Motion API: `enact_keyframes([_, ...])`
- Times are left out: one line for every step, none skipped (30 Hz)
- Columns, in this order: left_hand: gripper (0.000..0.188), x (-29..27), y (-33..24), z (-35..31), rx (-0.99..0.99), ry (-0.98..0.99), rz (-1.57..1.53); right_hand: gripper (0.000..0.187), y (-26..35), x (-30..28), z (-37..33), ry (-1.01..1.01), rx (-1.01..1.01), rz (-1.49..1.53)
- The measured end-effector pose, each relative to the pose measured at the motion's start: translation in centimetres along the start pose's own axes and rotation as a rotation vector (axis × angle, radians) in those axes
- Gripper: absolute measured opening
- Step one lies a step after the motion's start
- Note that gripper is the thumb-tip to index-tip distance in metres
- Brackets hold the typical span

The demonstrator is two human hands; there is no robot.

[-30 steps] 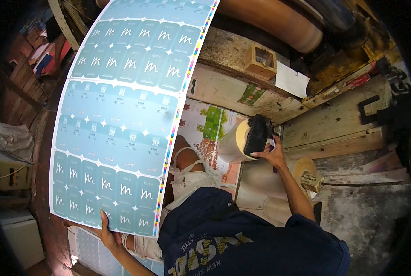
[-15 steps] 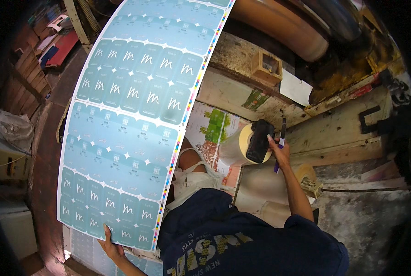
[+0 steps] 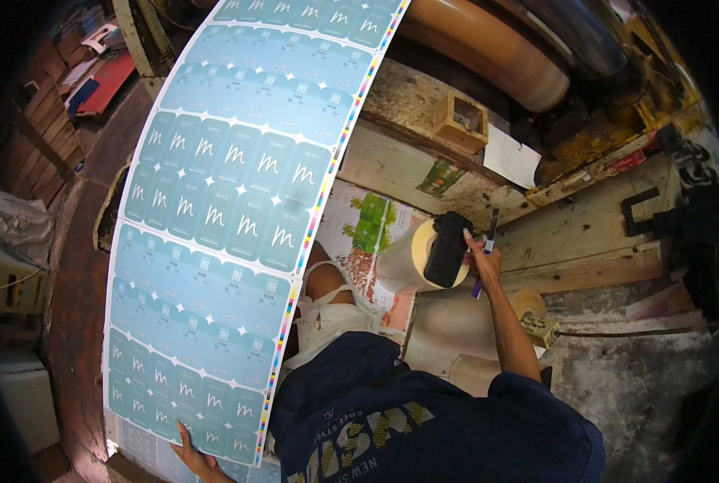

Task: The person cuts sections of a printed paper roll using a blade as it feeds through a large industrial roller machine.

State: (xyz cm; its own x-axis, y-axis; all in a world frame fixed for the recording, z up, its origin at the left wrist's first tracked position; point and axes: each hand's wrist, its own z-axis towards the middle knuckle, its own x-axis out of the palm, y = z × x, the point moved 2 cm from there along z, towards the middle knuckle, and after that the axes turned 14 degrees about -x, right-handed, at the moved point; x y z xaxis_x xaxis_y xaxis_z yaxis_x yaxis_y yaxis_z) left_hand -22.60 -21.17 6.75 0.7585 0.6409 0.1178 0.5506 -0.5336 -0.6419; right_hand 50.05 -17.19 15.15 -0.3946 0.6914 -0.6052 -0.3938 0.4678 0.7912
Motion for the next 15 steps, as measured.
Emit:
enact_keyframes([0.064,-0.2,-0.4,0.0,0.003,-0.013,0.015,0.056,0.4,1.0,0.1,0.010,0.042,-0.008])
enact_keyframes([0.064,0.2,-1.1,-0.3,0.017,-0.014,0.017,0.056,0.4,1.6,0.2,0.012,0.085,-0.020])
enact_keyframes([0.064,0.6,-1.6,-0.6,0.012,-0.003,0.042,0.056,0.0,2.2,0.6,0.014,0.089,-0.006])
enact_keyframes([0.065,0.6,-2.1,-1.2,0.017,-0.005,0.053,0.057,0.1,3.5,1.2,0.034,0.081,-0.040])
enact_keyframes([0.065,0.3,-2.4,-1.4,0.041,-0.020,0.044,0.058,0.2,4.8,1.7,0.054,0.072,-0.075])
enact_keyframes([0.065,-0.1,-2.6,-1.6,0.069,-0.057,0.013,0.058,0.3,6.2,2.1,0.072,0.066,-0.053])
enact_keyframes([0.065,-0.1,-2.7,-0.8,0.084,-0.072,0.003,0.061,-0.1,6.4,2.1,0.075,0.042,-0.092])
enact_keyframes([0.065,-0.2,-2.4,-0.8,0.083,-0.074,0.003,0.063,0.0,6.3,2.3,0.088,0.008,-0.144])
enact_keyframes([0.064,-0.1,-2.2,-0.8,0.082,-0.072,0.006,0.063,-0.9,6.1,3.0,0.084,0.008,-0.148])
enact_keyframes([0.063,-0.1,-2.0,-0.7,0.081,-0.069,0.010,0.067,-2.1,5.8,3.9,0.047,-0.029,-0.240])
enact_keyframes([0.063,-0.5,-1.7,-0.4,0.079,-0.070,0.010,0.070,-2.8,5.8,4.5,0.016,-0.067,-0.331])
enact_keyframes([0.062,-1.4,-1.5,0.0,0.087,-0.117,0.030,0.070,-1.4,6.0,4.3,0.026,-0.072,-0.329])
enact_keyframes([0.061,-2.3,-1.3,0.1,0.094,-0.164,0.050,0.077,-0.2,5.8,4.0,0.019,0.079,-0.152])
enact_keyframes([0.061,-2.5,-1.2,0.0,0.092,-0.163,0.050,0.084,0.7,5.4,3.6,0.002,0.232,0.021])
enact_keyframes([0.060,-2.7,-1.2,-0.2,0.102,-0.141,0.019,0.084,0.3,5.0,4.0,0.001,0.231,0.020])
